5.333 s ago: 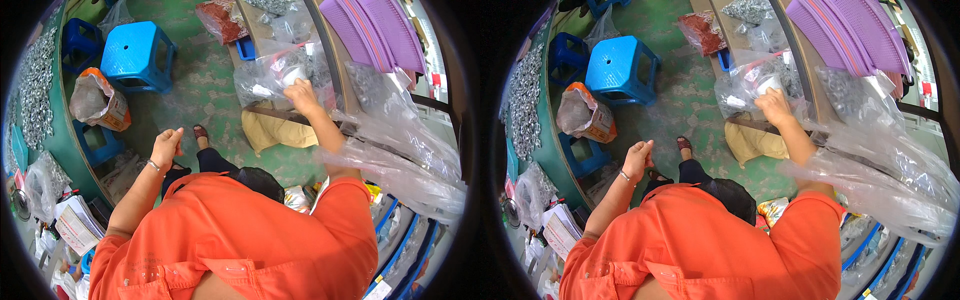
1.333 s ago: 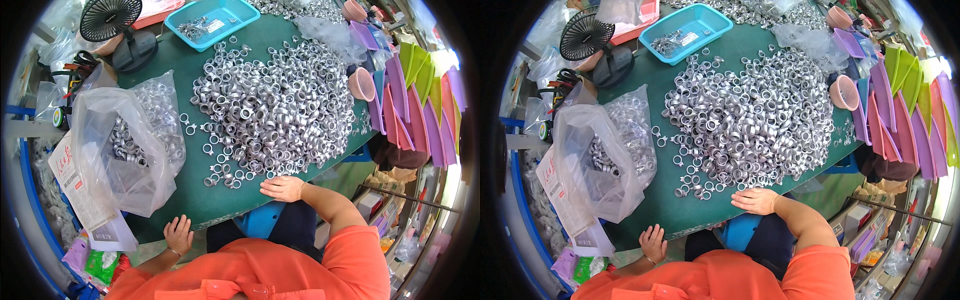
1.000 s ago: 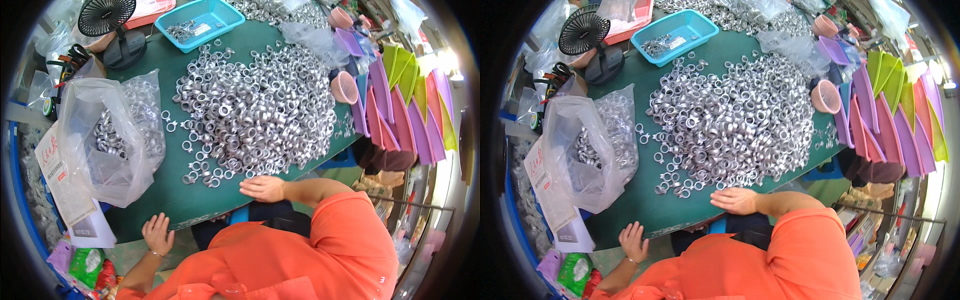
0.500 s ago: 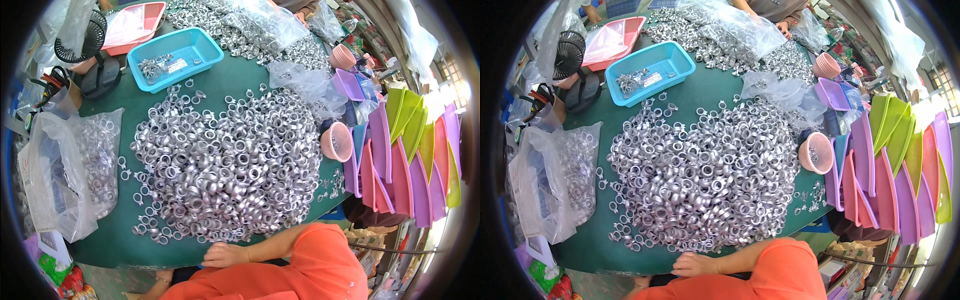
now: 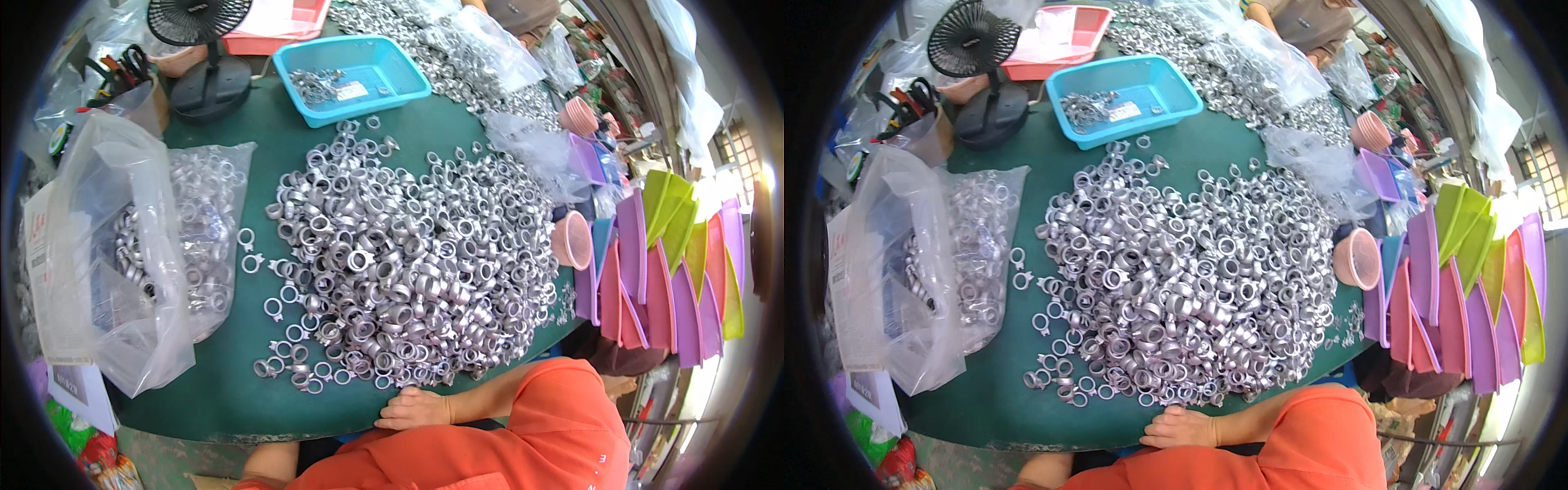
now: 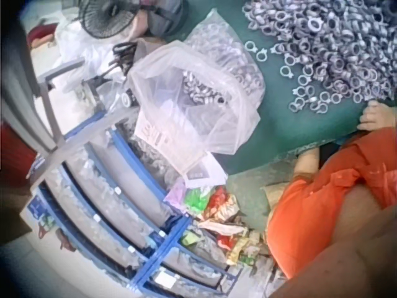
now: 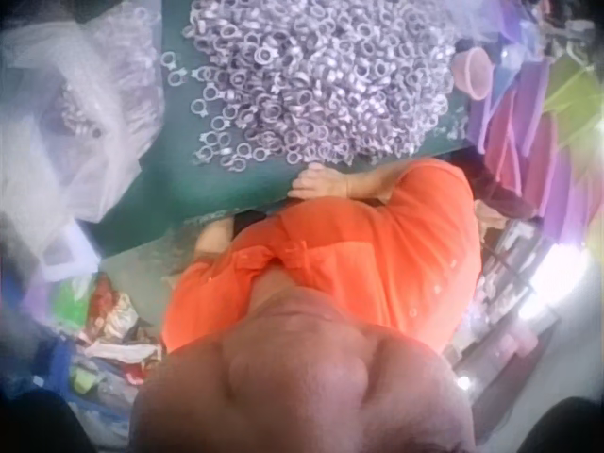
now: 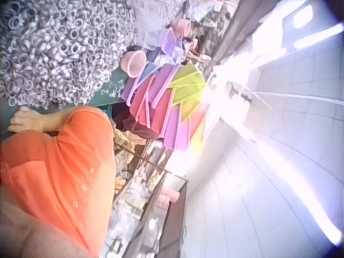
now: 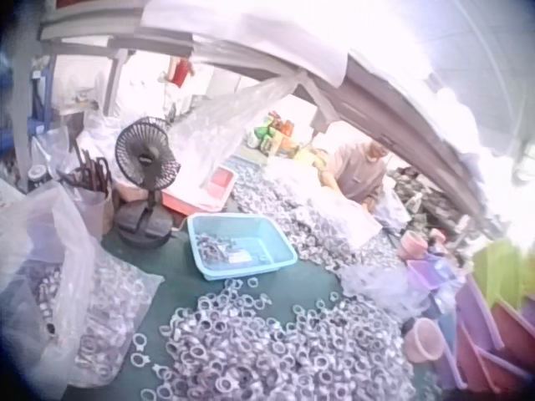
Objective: The person picks up metal rings from a table, places them into small plastic bags, and then puts the filled bags into a larger container.
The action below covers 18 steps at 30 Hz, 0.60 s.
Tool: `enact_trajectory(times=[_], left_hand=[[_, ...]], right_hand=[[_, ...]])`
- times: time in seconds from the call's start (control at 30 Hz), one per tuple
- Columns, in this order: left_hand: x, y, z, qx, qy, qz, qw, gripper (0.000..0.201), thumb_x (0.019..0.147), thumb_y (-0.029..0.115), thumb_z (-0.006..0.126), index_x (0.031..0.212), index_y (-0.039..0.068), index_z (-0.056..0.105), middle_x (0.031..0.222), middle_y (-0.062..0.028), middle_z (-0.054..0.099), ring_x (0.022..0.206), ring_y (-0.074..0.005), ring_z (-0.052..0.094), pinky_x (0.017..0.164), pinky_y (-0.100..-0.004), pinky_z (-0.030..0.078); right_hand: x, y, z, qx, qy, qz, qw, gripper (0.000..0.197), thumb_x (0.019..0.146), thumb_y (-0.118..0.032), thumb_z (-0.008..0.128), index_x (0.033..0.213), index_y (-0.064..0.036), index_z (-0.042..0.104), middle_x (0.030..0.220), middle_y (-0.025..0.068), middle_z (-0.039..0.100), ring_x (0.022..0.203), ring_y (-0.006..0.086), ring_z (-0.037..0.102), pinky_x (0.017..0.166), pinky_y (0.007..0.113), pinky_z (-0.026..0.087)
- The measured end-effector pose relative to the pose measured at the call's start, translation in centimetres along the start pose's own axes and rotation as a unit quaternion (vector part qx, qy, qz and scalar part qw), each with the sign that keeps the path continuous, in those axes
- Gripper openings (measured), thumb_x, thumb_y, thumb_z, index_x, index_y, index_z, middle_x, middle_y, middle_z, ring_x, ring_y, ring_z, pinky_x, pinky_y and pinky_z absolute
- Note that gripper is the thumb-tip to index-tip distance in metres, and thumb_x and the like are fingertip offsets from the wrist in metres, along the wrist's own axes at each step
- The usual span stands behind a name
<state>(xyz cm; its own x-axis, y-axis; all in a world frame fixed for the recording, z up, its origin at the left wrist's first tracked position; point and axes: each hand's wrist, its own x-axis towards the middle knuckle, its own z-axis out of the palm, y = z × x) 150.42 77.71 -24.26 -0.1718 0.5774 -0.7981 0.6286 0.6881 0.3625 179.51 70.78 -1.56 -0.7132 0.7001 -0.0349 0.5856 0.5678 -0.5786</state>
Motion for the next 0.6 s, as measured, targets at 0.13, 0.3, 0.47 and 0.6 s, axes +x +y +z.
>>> enact_trajectory(times=[0.13,0.3,0.47,0.6], left_hand=[[1.8,0.1,-1.2,-0.003,-0.001,0.009,1.0,0.049,0.077,0.025,0.06,0.12,0.006,0.048,0.123,-0.0176,0.046,0.113,-0.0324,0.045,0.093,-0.0498,0.034],[4.3,-0.3,-4.2,0.009,0.009,0.021,1.0,0.047,0.078,0.026,0.059,0.12,0.006,0.048,0.123,-0.0172,0.047,0.112,-0.0317,0.046,0.092,-0.0493,0.035],[6.5,-1.4,-6.2,-0.031,0.04,0.012,0.999,0.045,0.079,0.026,0.058,0.119,0.006,0.049,0.122,-0.0168,0.048,0.111,-0.0311,0.047,0.091,-0.0488,0.036],[7.9,-2.0,-5.8,-0.059,0.028,0.001,0.998,0.044,0.08,0.027,0.057,0.118,0.006,0.049,0.121,-0.0164,0.048,0.11,-0.0306,0.048,0.091,-0.0483,0.037]], right_hand=[[0.0,-0.3,0.6,0.005,0.015,0.017,1.0,0.039,0.081,-0.02,0.044,0.119,-0.0102,0.047,0.11,0.005,0.047,0.103,0.0195,0.045,0.087,0.033,0.036],[-0.1,-1.0,0.6,0.045,-0.016,0.05,0.998,0.039,0.082,-0.018,0.044,0.121,-0.0117,0.046,0.112,0.0048,0.044,0.103,0.0195,0.045,0.085,0.032,0.038],[-1.2,-0.2,2.8,0.045,-0.089,0.05,0.994,0.041,0.08,-0.017,0.044,0.121,-0.0118,0.047,0.113,0.0034,0.045,0.1,0.0196,0.046,0.082,0.03,0.039],[-1.0,0.5,1.9,-0.021,0.023,0.008,0.999,0.04,0.075,-0.017,0.046,0.114,-0.0091,0.051,0.117,0.0021,0.044,0.095,0.0203,0.046,0.079,0.029,0.04]])
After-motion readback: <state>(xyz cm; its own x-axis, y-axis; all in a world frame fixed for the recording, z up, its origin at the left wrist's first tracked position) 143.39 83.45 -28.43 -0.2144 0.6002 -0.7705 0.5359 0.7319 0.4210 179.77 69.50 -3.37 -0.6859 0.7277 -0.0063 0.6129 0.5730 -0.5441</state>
